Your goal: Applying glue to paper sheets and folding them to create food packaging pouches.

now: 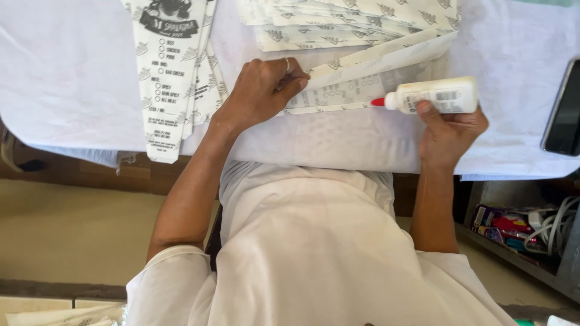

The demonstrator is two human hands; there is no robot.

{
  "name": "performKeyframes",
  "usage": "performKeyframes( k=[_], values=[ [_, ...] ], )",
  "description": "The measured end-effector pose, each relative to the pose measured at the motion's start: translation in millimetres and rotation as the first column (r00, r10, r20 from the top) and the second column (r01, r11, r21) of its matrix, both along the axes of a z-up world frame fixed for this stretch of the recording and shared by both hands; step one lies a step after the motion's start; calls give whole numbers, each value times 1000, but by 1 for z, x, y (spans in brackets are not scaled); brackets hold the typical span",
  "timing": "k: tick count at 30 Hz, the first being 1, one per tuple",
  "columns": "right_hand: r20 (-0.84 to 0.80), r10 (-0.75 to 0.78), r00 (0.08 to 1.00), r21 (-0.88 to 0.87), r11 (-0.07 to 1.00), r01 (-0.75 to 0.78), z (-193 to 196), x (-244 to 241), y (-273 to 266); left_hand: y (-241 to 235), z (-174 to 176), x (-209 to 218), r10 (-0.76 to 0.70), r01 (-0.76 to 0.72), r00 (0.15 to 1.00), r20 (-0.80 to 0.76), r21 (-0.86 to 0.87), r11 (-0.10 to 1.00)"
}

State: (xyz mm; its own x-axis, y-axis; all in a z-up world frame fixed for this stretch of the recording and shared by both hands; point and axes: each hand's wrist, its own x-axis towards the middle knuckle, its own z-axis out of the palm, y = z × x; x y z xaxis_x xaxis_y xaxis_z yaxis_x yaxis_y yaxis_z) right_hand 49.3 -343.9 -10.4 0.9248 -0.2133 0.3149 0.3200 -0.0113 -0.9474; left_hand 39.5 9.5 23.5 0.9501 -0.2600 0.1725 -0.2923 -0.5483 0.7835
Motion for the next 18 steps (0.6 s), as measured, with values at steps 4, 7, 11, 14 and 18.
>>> performKeyframes(
  k=[4,7,11,14,18],
  values=[
    [-72,118,990,-8,993,-119,5,-6,46,6,15,6,-8,-18,978,-209,-123,992],
    [-82,198,977,-78,976,-204,5,-10,73,10,17,10,-24,-33,960,-281,-197,980],
    [-86,252,964,-166,950,-263,9,-15,107,13,15,11,-45,-55,944,-328,-289,956],
    [-110,314,943,-107,939,-326,10,-20,131,15,12,12,-55,-78,935,-351,-354,932],
    [-113,363,925,-87,924,-373,12,-22,142,15,5,12,-57,-71,942,-332,-360,930]
  ],
)
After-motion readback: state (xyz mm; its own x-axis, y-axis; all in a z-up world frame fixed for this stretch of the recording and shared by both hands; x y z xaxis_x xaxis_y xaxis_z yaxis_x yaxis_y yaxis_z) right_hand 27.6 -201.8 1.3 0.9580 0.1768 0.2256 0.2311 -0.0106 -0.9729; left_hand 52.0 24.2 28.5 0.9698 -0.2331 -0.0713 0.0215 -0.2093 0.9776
